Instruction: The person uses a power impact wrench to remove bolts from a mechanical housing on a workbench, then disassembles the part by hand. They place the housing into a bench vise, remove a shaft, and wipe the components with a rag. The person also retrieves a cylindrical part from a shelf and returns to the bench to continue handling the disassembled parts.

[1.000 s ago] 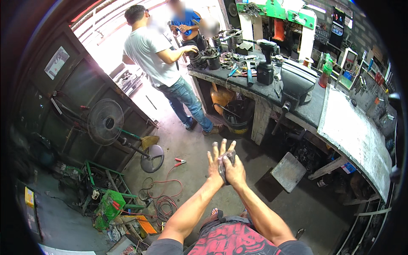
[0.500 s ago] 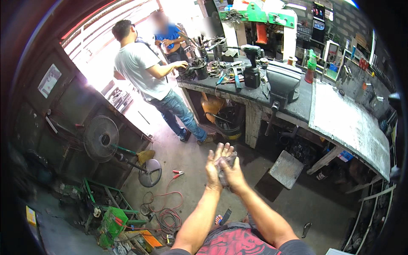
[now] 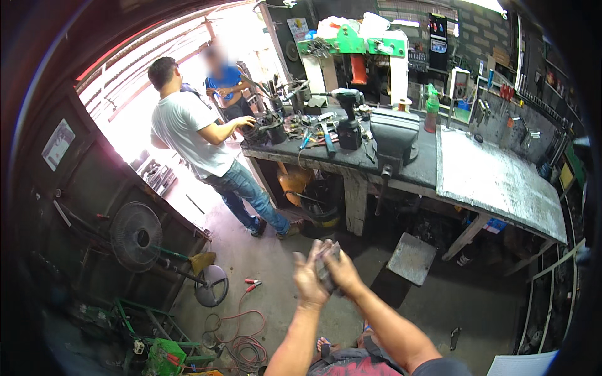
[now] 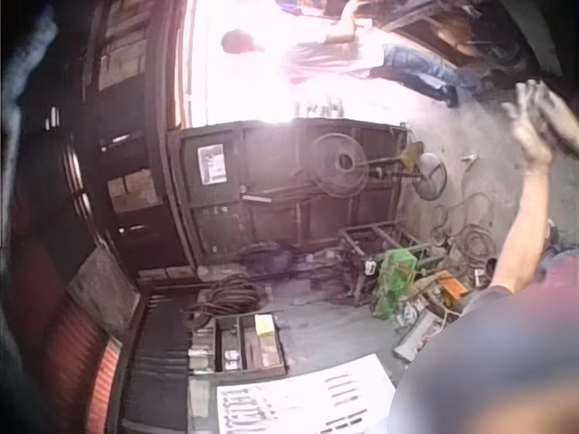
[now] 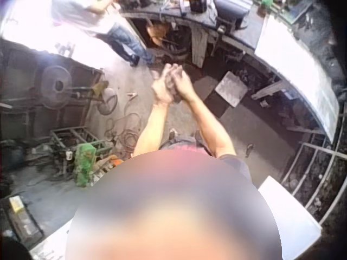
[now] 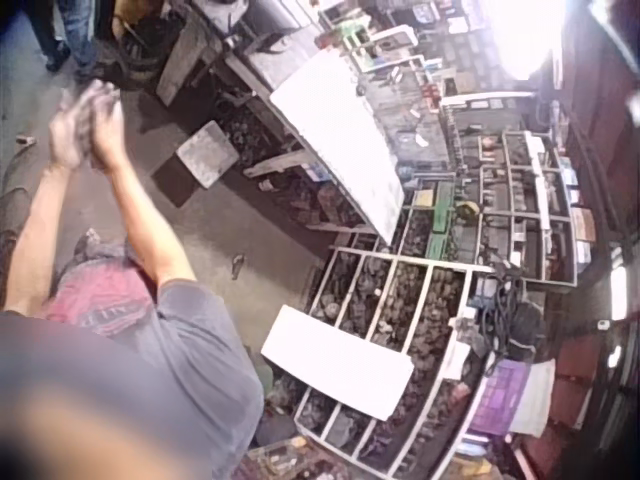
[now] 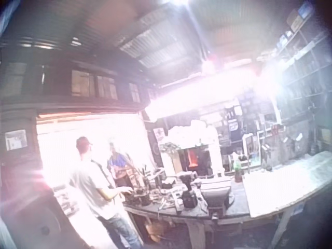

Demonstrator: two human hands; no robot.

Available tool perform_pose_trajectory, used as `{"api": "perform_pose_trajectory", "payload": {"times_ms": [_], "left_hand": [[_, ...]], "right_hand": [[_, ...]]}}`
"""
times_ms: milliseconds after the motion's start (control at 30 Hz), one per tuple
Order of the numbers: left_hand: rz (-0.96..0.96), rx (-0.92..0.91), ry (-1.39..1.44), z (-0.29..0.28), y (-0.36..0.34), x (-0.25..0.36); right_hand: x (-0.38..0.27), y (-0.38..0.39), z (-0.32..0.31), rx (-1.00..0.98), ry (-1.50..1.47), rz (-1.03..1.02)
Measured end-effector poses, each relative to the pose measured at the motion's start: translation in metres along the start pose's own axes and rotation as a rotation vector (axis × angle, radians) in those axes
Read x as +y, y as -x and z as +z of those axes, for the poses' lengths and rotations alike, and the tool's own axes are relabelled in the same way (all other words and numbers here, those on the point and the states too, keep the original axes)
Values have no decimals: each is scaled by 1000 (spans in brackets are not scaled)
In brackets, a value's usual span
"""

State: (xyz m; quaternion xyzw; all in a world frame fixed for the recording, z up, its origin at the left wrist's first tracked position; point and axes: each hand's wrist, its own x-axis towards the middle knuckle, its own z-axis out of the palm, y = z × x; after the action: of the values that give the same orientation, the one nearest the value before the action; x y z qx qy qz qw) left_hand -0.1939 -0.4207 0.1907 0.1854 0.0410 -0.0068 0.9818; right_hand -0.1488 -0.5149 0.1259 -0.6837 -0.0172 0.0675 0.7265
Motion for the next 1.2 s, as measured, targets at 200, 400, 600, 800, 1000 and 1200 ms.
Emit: {"api": "perform_pose_trajectory", "payload": {"times_ms": [200,400,600,800,1000,1200], "left_hand": [[-2,-137,-883,0,26,-15],[215,-209,-2434,-14,34,9],[131,-466,-2042,-37,26,1],[-140,145,-716,-49,4,-2],[-207,239,-317,-53,-11,-27],[-499,140,-618,-30,9,0]], "right_hand": [[-3,-22,-7,403,91,195],[-25,-13,-26,-60,-226,-104],[-23,-23,-22,309,-37,169],[-69,20,-18,-208,-175,72],[-53,15,41,113,-315,-213],[-66,-13,7,111,-486,230]]}}
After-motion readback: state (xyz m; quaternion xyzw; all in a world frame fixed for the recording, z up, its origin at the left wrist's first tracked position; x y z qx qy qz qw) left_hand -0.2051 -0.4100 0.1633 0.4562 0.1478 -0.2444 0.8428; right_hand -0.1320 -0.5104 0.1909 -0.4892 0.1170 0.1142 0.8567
